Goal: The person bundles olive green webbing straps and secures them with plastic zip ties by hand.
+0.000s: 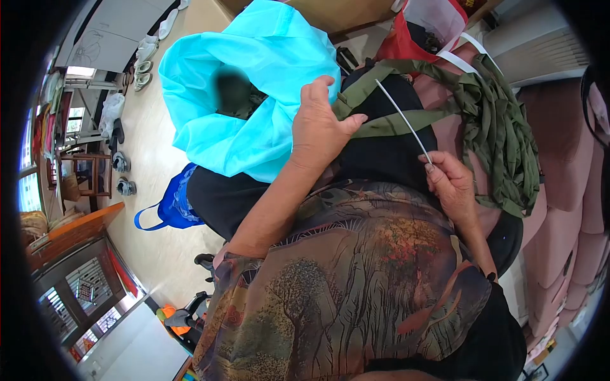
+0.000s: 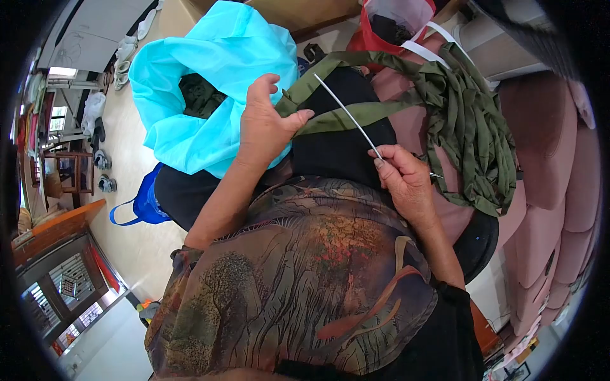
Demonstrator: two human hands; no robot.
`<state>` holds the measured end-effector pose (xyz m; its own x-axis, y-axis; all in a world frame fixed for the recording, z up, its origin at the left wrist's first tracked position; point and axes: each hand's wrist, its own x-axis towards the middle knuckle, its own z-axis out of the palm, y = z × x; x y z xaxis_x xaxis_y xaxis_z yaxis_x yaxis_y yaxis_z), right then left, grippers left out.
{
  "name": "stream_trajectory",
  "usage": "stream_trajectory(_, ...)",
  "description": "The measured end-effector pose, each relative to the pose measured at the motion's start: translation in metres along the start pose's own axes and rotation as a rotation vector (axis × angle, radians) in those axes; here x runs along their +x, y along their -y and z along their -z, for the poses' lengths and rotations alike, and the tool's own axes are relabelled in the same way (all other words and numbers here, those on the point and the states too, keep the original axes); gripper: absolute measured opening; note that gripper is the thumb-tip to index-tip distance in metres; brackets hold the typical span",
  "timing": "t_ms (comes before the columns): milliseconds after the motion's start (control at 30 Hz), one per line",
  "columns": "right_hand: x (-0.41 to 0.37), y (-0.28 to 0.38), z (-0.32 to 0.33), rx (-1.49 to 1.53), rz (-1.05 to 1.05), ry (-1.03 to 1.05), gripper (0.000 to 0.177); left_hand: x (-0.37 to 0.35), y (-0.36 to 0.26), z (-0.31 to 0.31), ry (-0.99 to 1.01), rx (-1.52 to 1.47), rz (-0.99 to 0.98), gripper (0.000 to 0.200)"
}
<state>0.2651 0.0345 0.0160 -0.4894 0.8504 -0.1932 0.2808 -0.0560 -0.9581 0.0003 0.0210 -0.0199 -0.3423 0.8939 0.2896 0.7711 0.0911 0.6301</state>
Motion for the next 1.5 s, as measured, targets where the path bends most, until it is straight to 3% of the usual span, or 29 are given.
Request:
stream_trajectory(100,0.001,-0.007,0.0,0.017,0.024,-0.007,0.014,-0.001,-0.007,0.002,0.098,0.114,0.005,0.066)
stream_trajectory(300,0.0,-0.013,0.003,0.056,-0.012,-0.012,0.014,-0.002,0.006,-0.006,0.049,0.165,-0.159,0.032)
stream_trajectory(400,0.001,-0.015,0.004,0.051,-0.005,-0.007,0.014,0.005,0.008,-0.004,0.378,-0.734,0.49,0.03)
stream_trajectory(500,0.0,-0.008,0.005,0.029,-0.043,-0.002,0.014,0.01,0.007,0.007,0.464,-1.472,0.718,0.04)
stream_trajectory(600,-0.001,-0.01,0.006,0.049,-0.024,0.017,0.014,0.011,0.006,0.007,0.506,-1.7,0.698,0.044)
stream_trajectory(900,-0.007,0.01,0.004,-0.066,0.022,0.117,0.013,0.015,0.001,0.0,0.423,-1.998,0.593,0.039)
stream_trajectory(1000,-0.007,0.018,0.004,-0.109,-0.05,0.161,0.012,0.02,-0.002,-0.004,0.381,-2.069,0.542,0.038)
stream_trajectory(1100,-0.006,0.017,0.001,-0.187,0.088,0.116,0.012,0.023,-0.007,-0.005,0.34,-2.102,0.546,0.038)
stream_trajectory(1200,-0.005,0.022,0.002,-0.215,0.05,0.119,0.012,0.024,-0.008,-0.009,0.349,-2.139,0.496,0.038)
stream_trajectory(1500,-0.003,0.022,0.002,-0.302,0.09,0.124,0.013,0.027,-0.014,-0.009,0.312,-2.183,0.556,0.038)
